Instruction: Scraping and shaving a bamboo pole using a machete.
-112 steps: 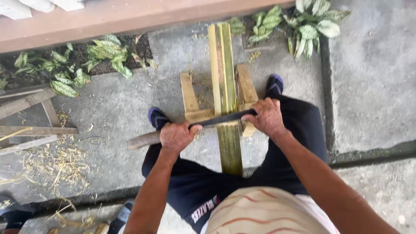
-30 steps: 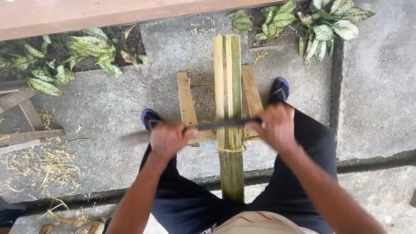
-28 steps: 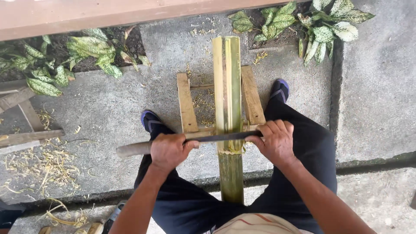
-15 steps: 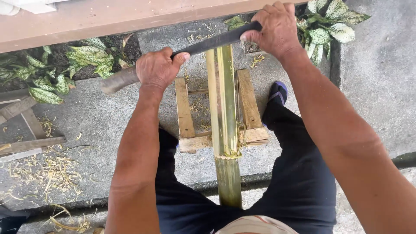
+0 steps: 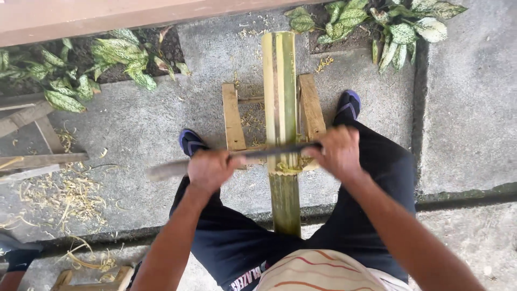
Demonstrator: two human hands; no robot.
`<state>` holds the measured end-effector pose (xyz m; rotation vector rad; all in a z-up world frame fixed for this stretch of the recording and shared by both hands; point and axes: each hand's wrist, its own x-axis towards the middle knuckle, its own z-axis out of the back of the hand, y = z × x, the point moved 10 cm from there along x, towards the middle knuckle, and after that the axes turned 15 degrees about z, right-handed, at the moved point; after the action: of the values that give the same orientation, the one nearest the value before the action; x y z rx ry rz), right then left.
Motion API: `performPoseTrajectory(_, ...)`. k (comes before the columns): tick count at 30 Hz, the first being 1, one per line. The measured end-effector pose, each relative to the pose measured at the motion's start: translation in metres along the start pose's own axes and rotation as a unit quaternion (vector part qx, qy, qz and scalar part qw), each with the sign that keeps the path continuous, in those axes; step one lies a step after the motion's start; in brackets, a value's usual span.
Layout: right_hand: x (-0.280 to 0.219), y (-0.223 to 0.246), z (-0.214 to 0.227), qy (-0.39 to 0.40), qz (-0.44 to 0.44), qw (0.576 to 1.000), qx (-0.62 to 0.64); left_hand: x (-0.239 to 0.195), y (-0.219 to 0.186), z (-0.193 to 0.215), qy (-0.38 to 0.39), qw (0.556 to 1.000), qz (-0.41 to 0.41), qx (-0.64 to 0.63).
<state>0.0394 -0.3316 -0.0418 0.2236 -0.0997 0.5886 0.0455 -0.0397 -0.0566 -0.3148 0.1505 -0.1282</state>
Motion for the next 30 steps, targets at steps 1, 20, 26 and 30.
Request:
performPoseTrajectory(1, 0.021, -0.013, 0.000, -0.009, 0.022, 0.999, -0.024, 0.025, 0.009, -0.012, 0.083, 0.994, 0.059, 0.048)
performPoseTrajectory(20, 0.014, -0.013, -0.021, 0.073, 0.012, 0.994, -0.079, -0.001, 0.025, -0.042, 0.146, 0.981, 0.103, 0.077)
performPoseTrajectory(26, 0.001, 0.005, -0.004, 0.010, 0.039, 0.998, -0.054, -0.017, 0.024, -0.020, 0.134, 0.979, 0.151, 0.016)
performPoseTrajectory(30, 0.015, 0.016, 0.009, -0.007, 0.059, 0.997, -0.044, -0.014, 0.031, -0.022, 0.028, 0.992, 0.123, 0.018)
